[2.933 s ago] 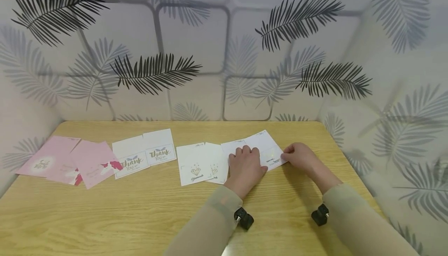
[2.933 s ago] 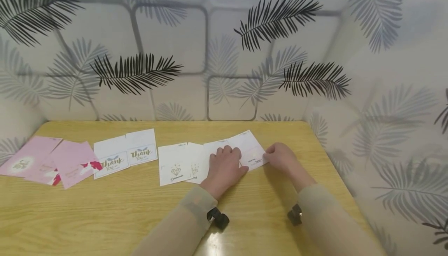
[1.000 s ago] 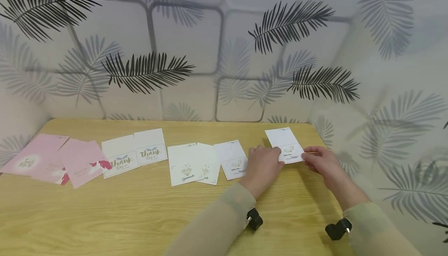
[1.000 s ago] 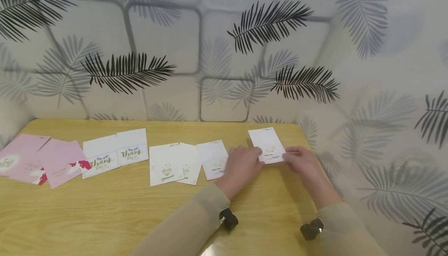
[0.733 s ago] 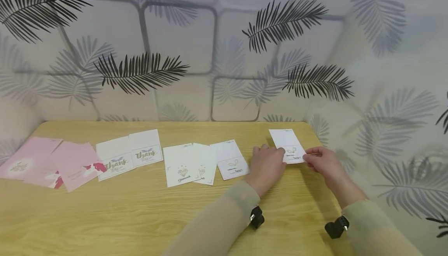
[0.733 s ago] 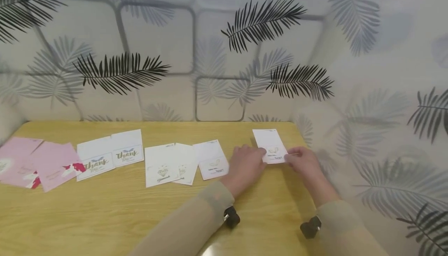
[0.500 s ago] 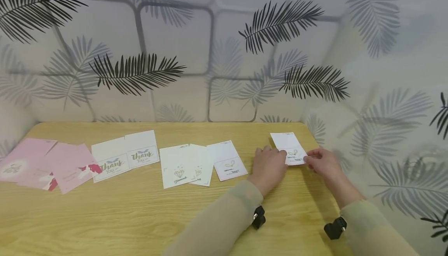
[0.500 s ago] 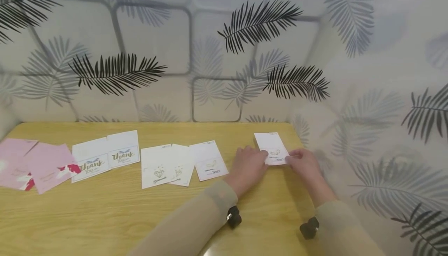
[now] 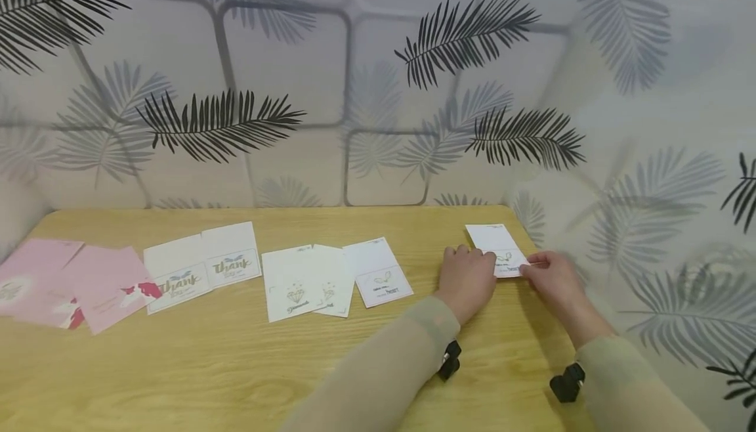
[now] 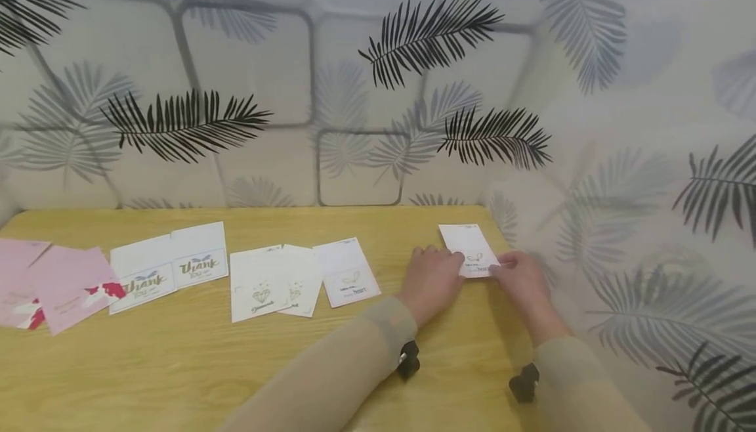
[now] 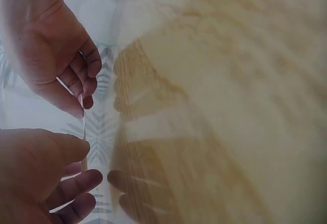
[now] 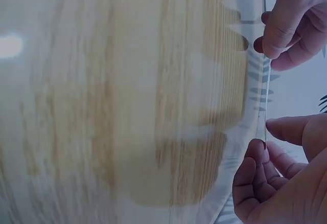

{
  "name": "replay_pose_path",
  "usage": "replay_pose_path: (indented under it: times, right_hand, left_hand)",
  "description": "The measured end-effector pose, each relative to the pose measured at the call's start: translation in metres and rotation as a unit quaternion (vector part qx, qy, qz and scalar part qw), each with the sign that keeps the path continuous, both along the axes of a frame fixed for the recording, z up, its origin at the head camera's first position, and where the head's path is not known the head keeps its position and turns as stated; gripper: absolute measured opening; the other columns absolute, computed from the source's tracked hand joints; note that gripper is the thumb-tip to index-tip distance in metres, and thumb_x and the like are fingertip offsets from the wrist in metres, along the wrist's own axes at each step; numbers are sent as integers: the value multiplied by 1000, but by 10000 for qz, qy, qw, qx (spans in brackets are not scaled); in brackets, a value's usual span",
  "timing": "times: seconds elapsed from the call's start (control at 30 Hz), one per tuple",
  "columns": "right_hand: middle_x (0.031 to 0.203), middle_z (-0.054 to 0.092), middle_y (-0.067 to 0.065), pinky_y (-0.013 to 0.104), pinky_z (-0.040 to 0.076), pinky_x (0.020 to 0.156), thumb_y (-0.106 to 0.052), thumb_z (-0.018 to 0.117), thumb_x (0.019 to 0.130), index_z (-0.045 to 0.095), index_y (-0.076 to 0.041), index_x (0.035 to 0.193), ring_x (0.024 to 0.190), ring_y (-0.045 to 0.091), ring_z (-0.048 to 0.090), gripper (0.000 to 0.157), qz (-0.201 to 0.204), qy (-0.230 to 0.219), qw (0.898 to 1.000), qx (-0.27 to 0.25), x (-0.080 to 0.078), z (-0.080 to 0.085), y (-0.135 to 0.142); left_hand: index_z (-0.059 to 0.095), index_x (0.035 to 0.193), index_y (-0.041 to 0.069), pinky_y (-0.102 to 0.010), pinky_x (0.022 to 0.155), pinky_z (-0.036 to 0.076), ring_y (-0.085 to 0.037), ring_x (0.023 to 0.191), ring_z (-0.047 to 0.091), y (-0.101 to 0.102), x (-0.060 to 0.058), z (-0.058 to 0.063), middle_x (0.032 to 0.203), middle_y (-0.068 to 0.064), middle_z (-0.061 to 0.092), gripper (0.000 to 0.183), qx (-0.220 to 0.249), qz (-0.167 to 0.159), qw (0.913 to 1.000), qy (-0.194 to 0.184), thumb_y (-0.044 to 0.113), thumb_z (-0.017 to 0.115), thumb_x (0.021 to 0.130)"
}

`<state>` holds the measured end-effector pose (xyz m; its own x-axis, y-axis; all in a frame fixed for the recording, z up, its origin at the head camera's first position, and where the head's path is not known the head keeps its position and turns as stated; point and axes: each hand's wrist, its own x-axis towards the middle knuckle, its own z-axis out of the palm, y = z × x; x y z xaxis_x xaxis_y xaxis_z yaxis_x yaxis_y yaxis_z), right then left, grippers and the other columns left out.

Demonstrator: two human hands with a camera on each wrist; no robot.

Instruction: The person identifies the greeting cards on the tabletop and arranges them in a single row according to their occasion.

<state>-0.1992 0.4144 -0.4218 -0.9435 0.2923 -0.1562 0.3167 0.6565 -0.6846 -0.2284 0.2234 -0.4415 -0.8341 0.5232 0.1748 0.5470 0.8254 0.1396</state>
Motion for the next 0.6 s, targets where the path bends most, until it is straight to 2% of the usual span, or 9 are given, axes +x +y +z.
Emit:
replay_pose_path:
  times: [0.13, 0.27, 0.37, 0.6]
  right_hand:
    - [112, 72, 24, 36, 53, 75, -20, 66, 108, 58, 14, 141, 92, 32, 71, 48, -21, -33, 9998, 207, -3, -3, 0]
    - [130, 66, 32, 48, 55, 86, -23, 65, 109, 60, 13, 141, 108, 41, 68, 49, -27, -99, 9977, 669, -4, -7, -2]
    - [137, 63, 34, 57, 52, 96, -24, 65, 109, 60, 13, 141, 118, 46, 62, 49, -48, -131, 9955, 938, -6, -9, -5]
    - [131, 67, 32, 59, 50, 100, -25, 66, 106, 61, 12, 138, 115, 44, 64, 49, -22, -94, 9903, 1386, -10, -12, -6]
  left_hand:
    - [76, 116, 30, -38, 90, 42, -15, 100, 64, 5, -2, -1, 110, 10, 76, 13, -53, 11, 10000, 7, 38, 67, 111]
    - [77, 120, 31, -40, 94, 44, -15, 104, 65, 9, -3, -3, 114, 10, 75, 16, -130, -3, 9999, 22, 33, 62, 114]
    - [78, 124, 31, -40, 97, 46, -16, 107, 65, 13, -6, -6, 117, 9, 74, 19, -223, -24, 9997, 47, 32, 61, 115]
    - [79, 124, 30, -38, 99, 46, -17, 112, 63, 18, -12, -9, 119, 6, 70, 22, -395, -111, 9990, 173, 29, 58, 116]
